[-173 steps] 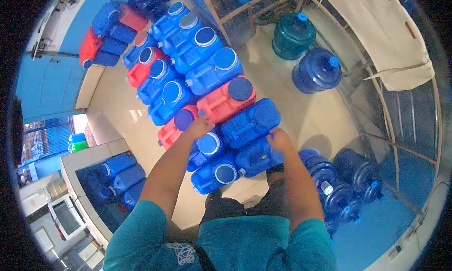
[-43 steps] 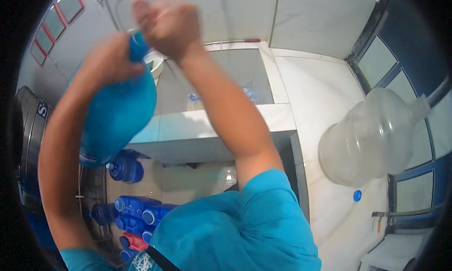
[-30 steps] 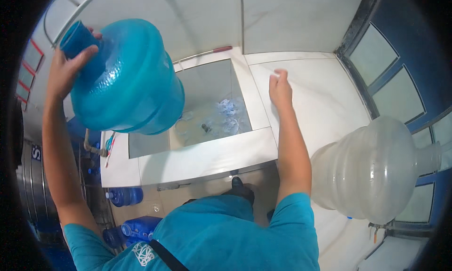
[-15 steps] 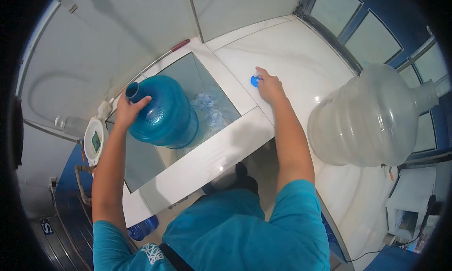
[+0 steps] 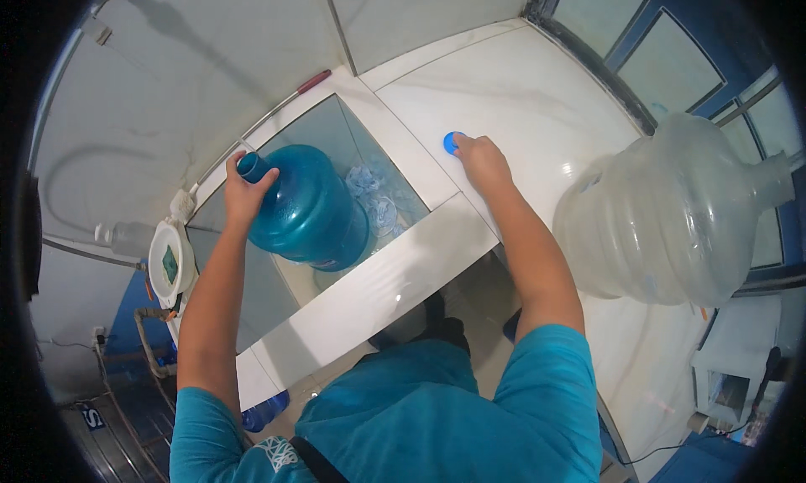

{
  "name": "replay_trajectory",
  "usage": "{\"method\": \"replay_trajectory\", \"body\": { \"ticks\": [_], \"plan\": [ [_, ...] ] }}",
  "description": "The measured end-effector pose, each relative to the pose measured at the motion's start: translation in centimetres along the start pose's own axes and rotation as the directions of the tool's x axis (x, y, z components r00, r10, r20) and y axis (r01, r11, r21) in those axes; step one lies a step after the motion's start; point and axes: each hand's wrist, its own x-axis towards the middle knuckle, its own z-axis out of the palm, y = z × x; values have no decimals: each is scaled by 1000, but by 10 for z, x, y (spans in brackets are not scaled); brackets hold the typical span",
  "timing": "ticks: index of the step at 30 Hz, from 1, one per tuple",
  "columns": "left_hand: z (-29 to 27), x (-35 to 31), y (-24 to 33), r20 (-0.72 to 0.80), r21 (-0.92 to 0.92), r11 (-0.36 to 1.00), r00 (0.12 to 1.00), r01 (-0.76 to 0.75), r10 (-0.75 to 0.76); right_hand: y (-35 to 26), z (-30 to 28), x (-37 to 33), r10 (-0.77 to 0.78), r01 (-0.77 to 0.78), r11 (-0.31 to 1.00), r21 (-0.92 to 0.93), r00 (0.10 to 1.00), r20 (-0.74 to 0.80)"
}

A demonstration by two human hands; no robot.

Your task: The person cleans large water jugs by scrubbing them with a sponge and rinsing them under a tap. They then place a foil seal on the neck of a filled blue jug and use a heat gun to shrink the seal. Finally, they place the sealed jug with other jugs.

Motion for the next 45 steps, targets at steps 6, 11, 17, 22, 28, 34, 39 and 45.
{"method": "replay_trajectory", "body": {
  "ticks": [6,11,17,22,28,34,39,45],
  "plan": [
    [-12,33,11,215,246,844,876,-476,431,-5,13,-13,-164,102,911,-399,978,-126],
    [-4,67,17,386,552,788,921,-271,46,-13,3,6,-68,123,862,-492,989,129],
    [6,90,-1,499,408,816,848,-410,177,-55,-28,60,-28,228,789,-570,941,337],
    [1,93,21,543,506,821,837,-264,-66,-174,-4,124,-323,321,946,38,940,114],
    [-43,48,-49,427,178,952,891,-249,154,-356,35,184,-467,220,761,611,839,279],
    [-116,-50,-78,392,276,960,917,-49,-66,-464,94,182,-496,206,747,633,806,322],
    [-137,-111,-97,225,323,920,926,223,-304,-627,147,94,-793,657,605,450,546,268],
    [-157,-172,-138,259,148,953,920,263,-294,-712,204,38,-473,426,878,217,712,519]
  ]
}}
